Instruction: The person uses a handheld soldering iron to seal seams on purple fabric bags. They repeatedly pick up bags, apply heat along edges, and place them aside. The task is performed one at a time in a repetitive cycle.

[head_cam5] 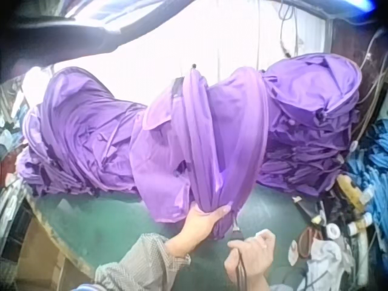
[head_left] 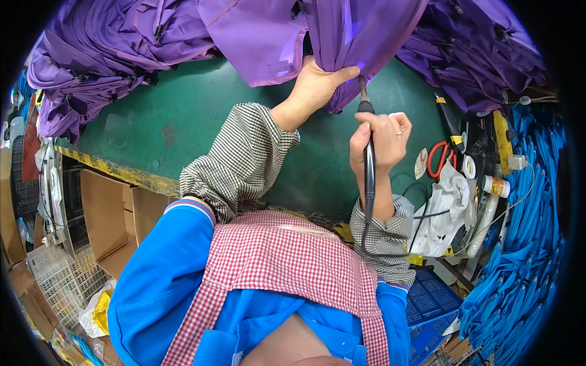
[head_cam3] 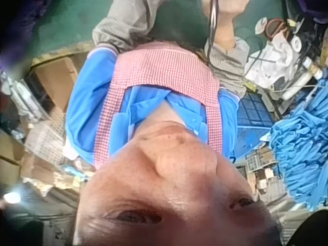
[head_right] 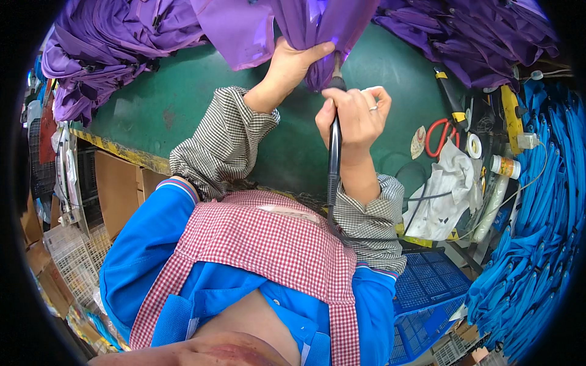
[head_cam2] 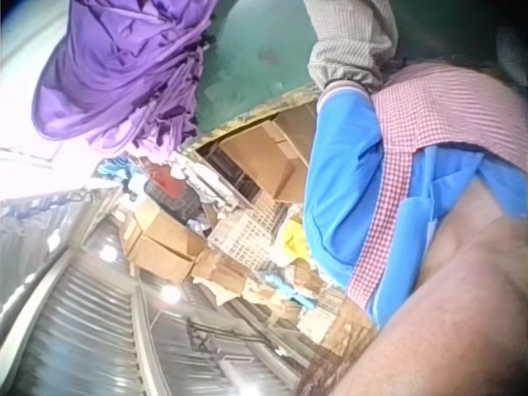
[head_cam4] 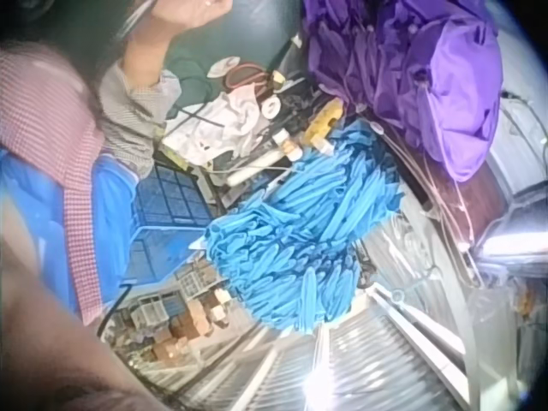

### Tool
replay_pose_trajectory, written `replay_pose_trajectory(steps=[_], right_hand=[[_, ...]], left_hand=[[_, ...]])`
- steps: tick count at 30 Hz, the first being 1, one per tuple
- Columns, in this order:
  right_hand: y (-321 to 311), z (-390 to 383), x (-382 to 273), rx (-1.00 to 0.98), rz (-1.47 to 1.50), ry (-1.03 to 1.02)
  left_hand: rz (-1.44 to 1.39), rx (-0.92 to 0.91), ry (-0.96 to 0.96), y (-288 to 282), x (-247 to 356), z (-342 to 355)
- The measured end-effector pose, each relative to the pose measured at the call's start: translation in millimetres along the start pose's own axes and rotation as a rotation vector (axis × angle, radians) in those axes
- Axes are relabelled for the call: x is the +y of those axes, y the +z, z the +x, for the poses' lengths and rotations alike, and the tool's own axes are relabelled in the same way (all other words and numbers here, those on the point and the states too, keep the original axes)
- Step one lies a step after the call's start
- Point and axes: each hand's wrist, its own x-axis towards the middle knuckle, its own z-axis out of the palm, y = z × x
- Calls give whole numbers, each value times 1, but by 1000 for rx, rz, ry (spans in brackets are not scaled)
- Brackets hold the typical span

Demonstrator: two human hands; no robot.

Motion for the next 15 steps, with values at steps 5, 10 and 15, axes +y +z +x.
replay_pose_trajectory(steps=[5,10,15], right_hand=[[-14,-10,11,158,193,173],[61,-16,13,186,585,610],[63,-9,15,329,614,829]], left_hand=[[-143,-50,181,-17,27,5],[-329,-70,188,0,27,4],[-50,-33,289,-12,31,8]])
